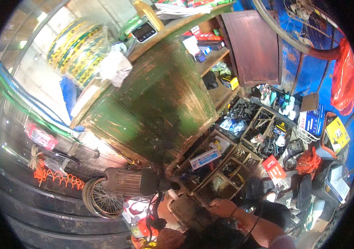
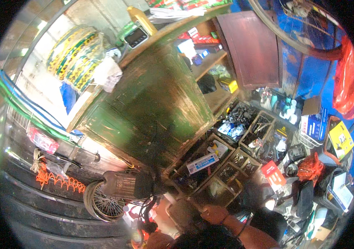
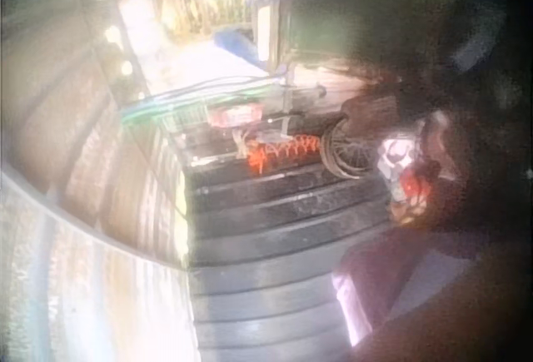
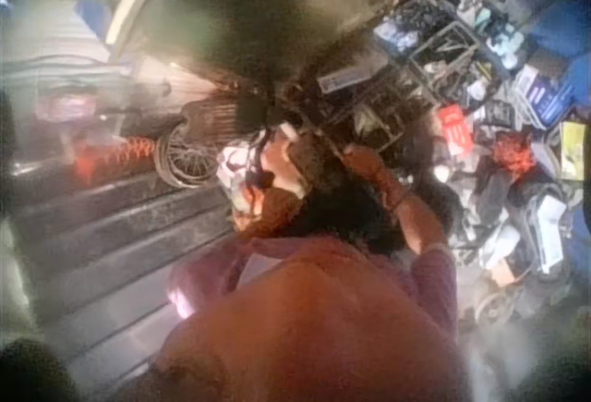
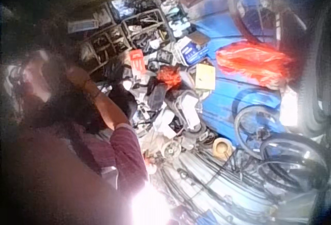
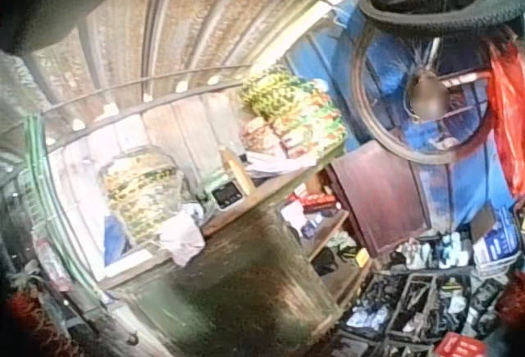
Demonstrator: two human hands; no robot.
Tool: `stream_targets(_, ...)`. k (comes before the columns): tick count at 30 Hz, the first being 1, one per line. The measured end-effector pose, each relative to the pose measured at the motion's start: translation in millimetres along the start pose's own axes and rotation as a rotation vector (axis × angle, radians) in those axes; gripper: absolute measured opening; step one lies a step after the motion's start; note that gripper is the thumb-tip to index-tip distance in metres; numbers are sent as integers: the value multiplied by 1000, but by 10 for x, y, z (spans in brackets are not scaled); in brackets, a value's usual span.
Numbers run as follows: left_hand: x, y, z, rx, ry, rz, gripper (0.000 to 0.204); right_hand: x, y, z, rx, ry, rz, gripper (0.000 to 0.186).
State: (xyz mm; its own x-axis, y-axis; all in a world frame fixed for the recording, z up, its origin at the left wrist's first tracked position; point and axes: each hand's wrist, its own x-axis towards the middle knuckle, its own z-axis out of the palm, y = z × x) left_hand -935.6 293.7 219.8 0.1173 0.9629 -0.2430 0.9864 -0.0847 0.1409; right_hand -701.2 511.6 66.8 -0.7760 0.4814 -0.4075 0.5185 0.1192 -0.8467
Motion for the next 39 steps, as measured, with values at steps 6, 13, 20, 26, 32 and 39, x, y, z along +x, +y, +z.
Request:
stream_targets(6, -86, -97, 92, -14, -31, 1, 24, -126, -408, 51, -127, -37, 27, 50)
stream_targets(13, 57, 59, -70, 38, -304, -57, 22, -76, -179, 181, -231, 88, -174, 45)
stream_targets(20, 1200, 147, 206, -853, 349, -356, 28, -470, -488, -160, -268, 165, -56, 49)
stream_targets(26, 3244, 773, 706, -1346, 90, -102, 18, -554, -353, -122, -241, 208, -142, 33)
stream_targets(32, 4667, 1203, 1506, -1143, -105, -40, 24, -402, -126, -150, -156, 260, -74, 28)
stream_targets(39, 6007, 1635, 2070, -927, -137, -71, 42, -408, 234, -299, -195, 485, -122, 27)
